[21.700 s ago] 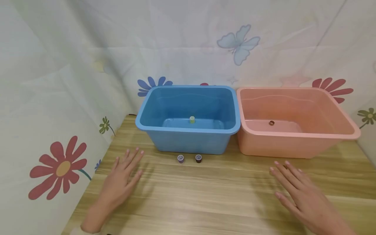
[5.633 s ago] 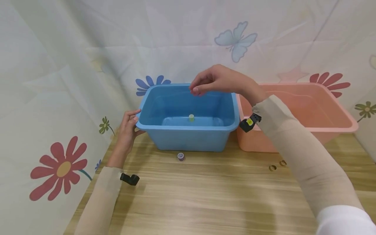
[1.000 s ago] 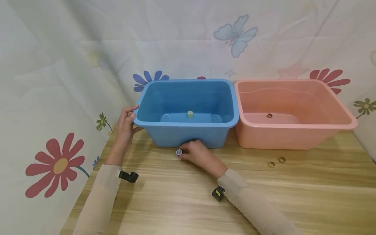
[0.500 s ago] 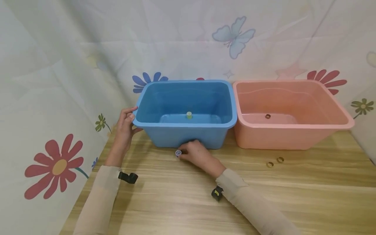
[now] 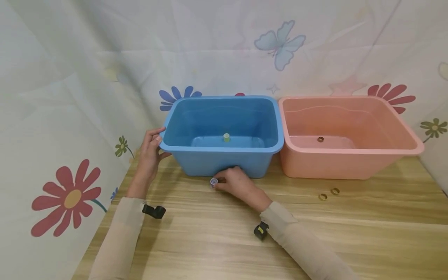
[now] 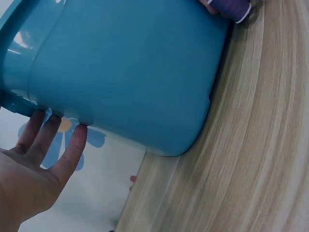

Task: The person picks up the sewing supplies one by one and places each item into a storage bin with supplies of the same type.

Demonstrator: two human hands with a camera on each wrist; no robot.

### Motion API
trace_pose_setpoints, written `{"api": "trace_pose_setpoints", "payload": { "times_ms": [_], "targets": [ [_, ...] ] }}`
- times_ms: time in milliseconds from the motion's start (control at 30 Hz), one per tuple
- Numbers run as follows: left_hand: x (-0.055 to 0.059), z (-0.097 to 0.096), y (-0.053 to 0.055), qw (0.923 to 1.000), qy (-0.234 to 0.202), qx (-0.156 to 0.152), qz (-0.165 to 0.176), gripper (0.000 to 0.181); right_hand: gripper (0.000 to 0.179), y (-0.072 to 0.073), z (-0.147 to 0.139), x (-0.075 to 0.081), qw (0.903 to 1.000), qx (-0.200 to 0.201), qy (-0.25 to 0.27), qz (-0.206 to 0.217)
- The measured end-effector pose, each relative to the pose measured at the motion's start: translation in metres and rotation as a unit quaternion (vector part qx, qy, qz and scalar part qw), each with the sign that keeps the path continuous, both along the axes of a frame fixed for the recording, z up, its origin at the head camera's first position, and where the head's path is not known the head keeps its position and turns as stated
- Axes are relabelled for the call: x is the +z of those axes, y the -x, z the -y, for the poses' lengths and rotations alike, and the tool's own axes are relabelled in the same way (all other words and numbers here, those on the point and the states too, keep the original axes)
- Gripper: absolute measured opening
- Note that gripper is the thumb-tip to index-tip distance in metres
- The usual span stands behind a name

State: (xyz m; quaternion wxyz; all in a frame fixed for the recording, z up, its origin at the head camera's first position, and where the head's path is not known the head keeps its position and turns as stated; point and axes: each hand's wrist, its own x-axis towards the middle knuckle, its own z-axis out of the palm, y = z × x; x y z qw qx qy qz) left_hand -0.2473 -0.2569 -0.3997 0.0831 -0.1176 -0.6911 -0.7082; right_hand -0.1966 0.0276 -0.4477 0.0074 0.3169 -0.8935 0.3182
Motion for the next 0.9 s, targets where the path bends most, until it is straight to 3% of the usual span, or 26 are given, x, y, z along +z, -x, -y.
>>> {"api": "trace_pose_setpoints", "payload": {
  "times_ms": [233,733,900],
  "targets": [
    [-0.001,-0.001,-0.001,1.0000,-0.001,0.002,0.004,0.038,0.016,-0.003,-0.002,0.007,0.9999,0.000,0.012,0.008],
    [0.001,-0.002,-0.001,0.9999,0.002,0.009,0.006,0.040,0.020,-0.013,-0.007,0.028,0.9989,0.024,0.003,-0.041],
    [0.001,-0.003,-0.002,1.0000,0.003,0.008,0.004,0.039,0.019,-0.017,-0.011,0.037,0.9991,0.026,0.014,-0.029]
  ]
}}
